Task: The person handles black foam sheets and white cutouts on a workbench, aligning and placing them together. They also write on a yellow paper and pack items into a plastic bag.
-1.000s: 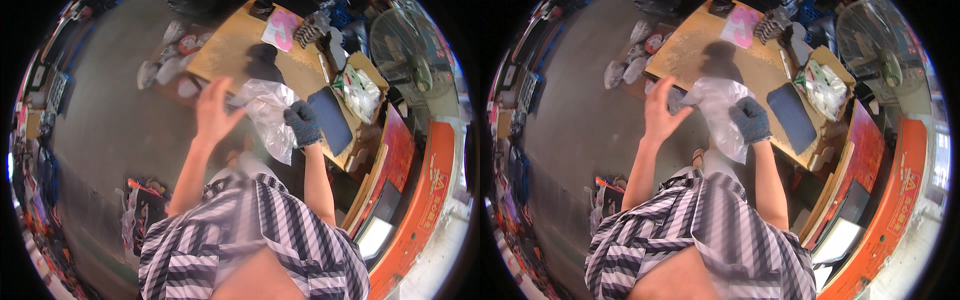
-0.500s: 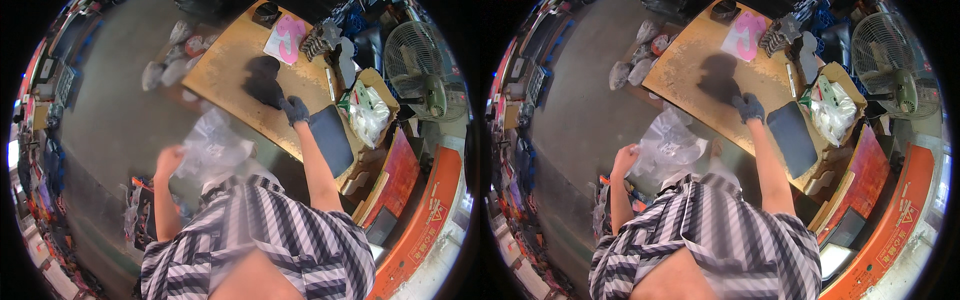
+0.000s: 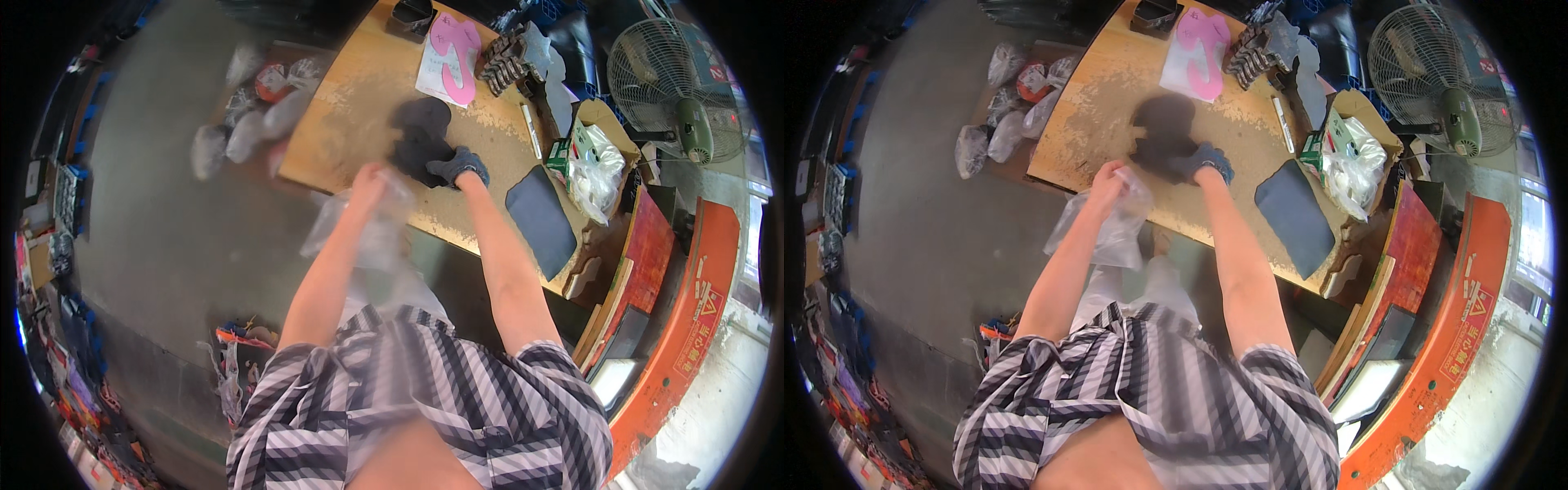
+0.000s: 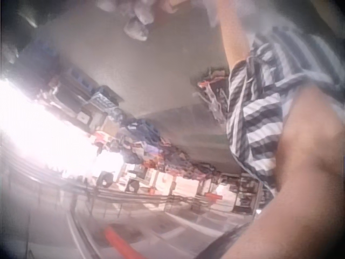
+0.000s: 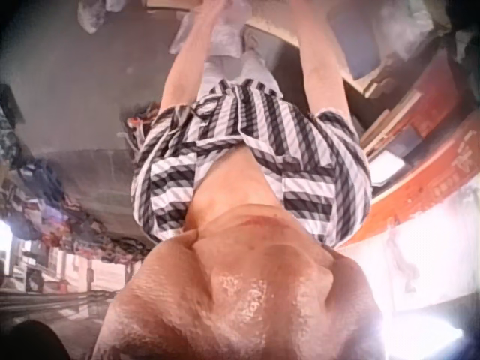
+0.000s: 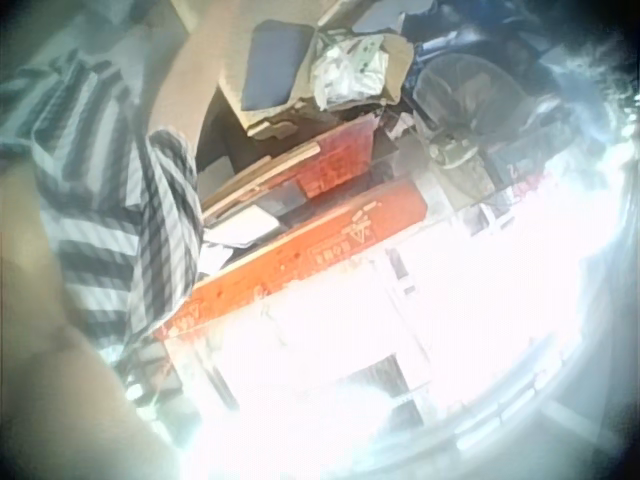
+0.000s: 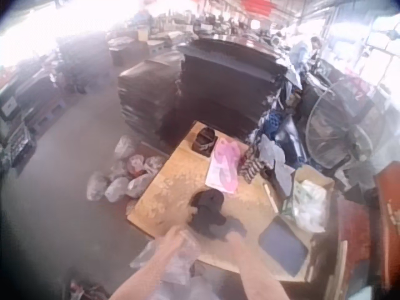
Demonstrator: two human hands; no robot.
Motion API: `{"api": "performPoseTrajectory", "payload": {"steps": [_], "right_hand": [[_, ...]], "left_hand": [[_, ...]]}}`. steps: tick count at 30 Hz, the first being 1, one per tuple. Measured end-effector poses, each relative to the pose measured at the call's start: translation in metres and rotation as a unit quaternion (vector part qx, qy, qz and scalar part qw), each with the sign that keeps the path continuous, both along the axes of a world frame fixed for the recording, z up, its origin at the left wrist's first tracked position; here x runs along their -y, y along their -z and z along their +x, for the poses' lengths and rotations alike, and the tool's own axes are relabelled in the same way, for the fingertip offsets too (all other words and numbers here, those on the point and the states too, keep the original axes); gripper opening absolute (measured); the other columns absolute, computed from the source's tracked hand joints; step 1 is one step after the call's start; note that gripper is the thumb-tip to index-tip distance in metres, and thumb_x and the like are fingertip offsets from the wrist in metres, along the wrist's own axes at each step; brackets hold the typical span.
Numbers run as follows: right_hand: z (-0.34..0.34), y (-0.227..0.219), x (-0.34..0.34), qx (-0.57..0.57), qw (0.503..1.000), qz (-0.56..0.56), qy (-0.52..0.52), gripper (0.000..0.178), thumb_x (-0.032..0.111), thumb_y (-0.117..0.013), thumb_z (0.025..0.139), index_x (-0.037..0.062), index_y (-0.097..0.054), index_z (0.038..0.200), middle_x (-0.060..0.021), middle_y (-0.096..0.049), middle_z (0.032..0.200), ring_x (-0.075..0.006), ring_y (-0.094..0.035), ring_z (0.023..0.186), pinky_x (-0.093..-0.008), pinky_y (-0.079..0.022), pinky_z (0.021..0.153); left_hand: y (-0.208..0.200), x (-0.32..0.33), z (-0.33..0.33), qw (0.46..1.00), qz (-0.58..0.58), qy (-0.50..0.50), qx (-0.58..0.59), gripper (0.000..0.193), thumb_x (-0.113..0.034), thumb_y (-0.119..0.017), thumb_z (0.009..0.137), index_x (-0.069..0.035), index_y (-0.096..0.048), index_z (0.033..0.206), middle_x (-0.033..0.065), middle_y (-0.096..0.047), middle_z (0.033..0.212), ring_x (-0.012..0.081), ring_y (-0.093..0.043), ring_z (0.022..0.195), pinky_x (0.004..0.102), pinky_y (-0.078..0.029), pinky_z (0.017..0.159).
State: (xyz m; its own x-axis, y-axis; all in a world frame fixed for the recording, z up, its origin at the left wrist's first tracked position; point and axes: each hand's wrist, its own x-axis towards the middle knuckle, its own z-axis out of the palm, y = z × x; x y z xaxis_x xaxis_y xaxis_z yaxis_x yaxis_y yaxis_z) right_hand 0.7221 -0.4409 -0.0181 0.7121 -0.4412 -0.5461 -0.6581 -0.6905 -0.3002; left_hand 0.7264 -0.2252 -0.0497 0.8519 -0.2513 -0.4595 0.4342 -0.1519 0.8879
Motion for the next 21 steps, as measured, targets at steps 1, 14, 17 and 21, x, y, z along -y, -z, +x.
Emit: {"api": "performPoseTrajectory", "payload": {"steps": [1,14,17,21], "right_hand": [[0.002,0.007,0.001,0.006,1.000,0.008,0.017,0.084,0.049,-0.078,0.059,0.0033,-0.051,0.124,-0.0166,-0.063,0.107,-0.0312,-0.062,0.097,-0.0393,-0.051,0.082],[-0.003,0.003,-0.013,0.130,0.878,0.379,0.263,0.046,0.024,-0.079,0.068,-0.0011,-0.062,0.103,-0.0104,-0.066,0.089,-0.0209,-0.065,0.071,-0.0357,-0.054,0.056],[-0.019,0.002,-0.008,0.109,0.810,0.475,0.325,0.039,0.022,-0.076,0.071,0.0019,-0.063,0.102,-0.0090,-0.067,0.089,-0.0218,-0.065,0.075,-0.0368,-0.054,0.058],[-0.045,0.015,-0.005,0.086,0.685,0.600,0.405,0.042,0.023,-0.072,0.076,0.0023,-0.061,0.110,-0.0095,-0.065,0.099,-0.0226,-0.063,0.087,-0.0368,-0.052,0.070]], "left_hand": [[0.006,0.014,0.004,1.000,-0.003,-0.010,-0.025,0.057,-0.020,-0.059,0.087,0.003,-0.035,0.134,0.0103,-0.061,0.091,0.0153,-0.057,0.073,0.0286,-0.047,0.063],[0.043,0.047,0.001,0.995,-0.065,-0.071,0.008,0.063,-0.021,-0.058,0.085,0.004,-0.032,0.137,0.0128,-0.061,0.104,0.0217,-0.061,0.082,0.0325,-0.049,0.071],[0.019,0.031,-0.014,0.981,-0.119,-0.102,-0.110,0.048,-0.020,-0.055,0.088,-0.001,-0.042,0.130,0.0073,-0.059,0.102,0.0161,-0.058,0.083,0.0293,-0.047,0.068],[-0.006,0.013,-0.028,0.949,-0.192,-0.098,-0.230,0.036,-0.026,-0.060,0.089,-0.005,-0.052,0.117,0.0044,-0.060,0.095,0.0123,-0.057,0.078,0.0268,-0.045,0.066]]}}
